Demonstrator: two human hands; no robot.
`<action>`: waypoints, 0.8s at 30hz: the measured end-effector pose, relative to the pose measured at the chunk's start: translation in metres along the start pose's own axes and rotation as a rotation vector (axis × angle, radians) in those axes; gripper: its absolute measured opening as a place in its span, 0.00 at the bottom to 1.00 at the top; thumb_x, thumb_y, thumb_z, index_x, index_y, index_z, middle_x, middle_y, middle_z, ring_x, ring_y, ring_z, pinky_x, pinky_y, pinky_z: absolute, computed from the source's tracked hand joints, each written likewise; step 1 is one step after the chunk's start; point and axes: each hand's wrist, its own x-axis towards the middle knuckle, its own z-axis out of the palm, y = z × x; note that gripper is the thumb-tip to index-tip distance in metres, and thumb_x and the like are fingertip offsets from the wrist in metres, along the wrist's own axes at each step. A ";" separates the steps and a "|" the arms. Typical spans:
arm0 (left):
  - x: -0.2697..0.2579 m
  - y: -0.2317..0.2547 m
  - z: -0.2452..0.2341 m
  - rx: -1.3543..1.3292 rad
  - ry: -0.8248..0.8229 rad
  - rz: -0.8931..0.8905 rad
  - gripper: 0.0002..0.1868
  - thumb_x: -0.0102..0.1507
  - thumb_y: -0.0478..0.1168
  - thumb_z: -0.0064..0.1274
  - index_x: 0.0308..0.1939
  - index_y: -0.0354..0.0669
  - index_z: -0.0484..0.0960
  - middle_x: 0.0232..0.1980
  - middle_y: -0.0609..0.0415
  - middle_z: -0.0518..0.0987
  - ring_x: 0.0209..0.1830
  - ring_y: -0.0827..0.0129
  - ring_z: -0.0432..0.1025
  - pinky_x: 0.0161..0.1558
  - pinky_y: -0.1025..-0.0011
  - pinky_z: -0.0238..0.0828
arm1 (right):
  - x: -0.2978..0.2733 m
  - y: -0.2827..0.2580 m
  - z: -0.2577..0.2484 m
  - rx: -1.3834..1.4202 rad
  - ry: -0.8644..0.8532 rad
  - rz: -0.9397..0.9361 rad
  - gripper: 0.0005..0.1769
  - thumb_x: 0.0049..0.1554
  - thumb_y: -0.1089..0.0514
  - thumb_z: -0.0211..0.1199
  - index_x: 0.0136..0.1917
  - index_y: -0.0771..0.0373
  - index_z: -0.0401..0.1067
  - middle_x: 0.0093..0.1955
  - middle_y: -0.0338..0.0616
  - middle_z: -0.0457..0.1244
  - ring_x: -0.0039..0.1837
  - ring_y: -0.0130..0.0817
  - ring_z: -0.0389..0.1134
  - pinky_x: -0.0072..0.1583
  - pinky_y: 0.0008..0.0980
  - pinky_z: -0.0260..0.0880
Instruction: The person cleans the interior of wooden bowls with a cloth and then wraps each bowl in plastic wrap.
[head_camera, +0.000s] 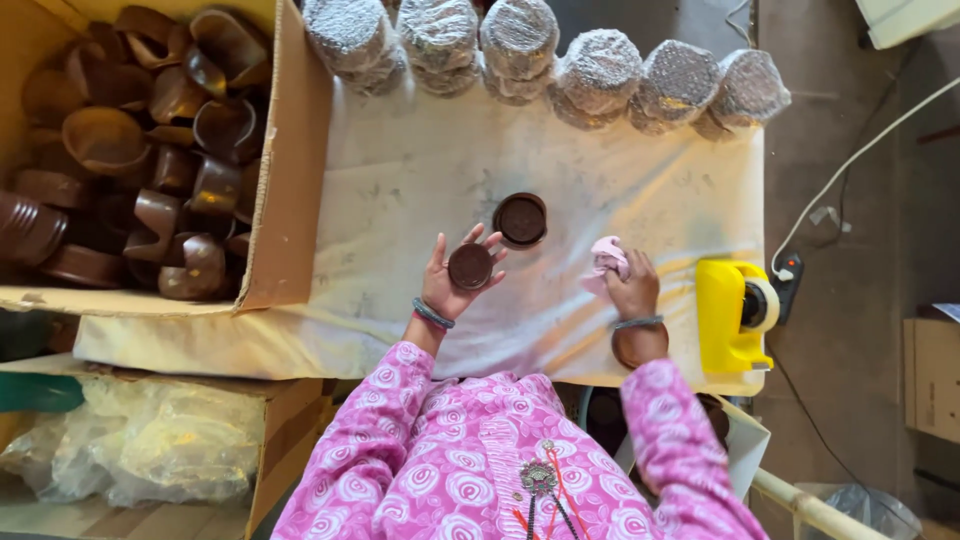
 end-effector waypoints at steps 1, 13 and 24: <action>0.001 0.000 0.002 0.001 0.002 0.008 0.39 0.71 0.69 0.33 0.78 0.52 0.63 0.78 0.47 0.66 0.74 0.50 0.64 0.69 0.45 0.64 | -0.005 -0.017 0.013 0.004 -0.004 -0.006 0.22 0.47 0.61 0.67 0.57 0.60 0.73 0.50 0.53 0.66 0.54 0.55 0.67 0.55 0.46 0.69; 0.014 -0.033 -0.078 -0.208 -0.358 0.248 0.24 0.81 0.47 0.25 0.68 0.28 0.63 0.60 0.38 0.70 0.56 0.53 0.66 0.56 0.59 0.65 | -0.015 -0.211 0.080 0.190 -0.075 -0.163 0.30 0.55 0.58 0.66 0.69 0.65 0.64 0.51 0.56 0.62 0.53 0.58 0.66 0.51 0.53 0.67; -0.006 -0.001 0.015 0.166 0.216 0.313 0.28 0.74 0.55 0.39 0.73 0.44 0.68 0.72 0.49 0.73 0.67 0.60 0.69 0.68 0.60 0.67 | -0.014 -0.222 0.076 0.209 -0.178 -0.250 0.27 0.52 0.55 0.68 0.65 0.58 0.70 0.51 0.53 0.64 0.54 0.54 0.68 0.53 0.50 0.69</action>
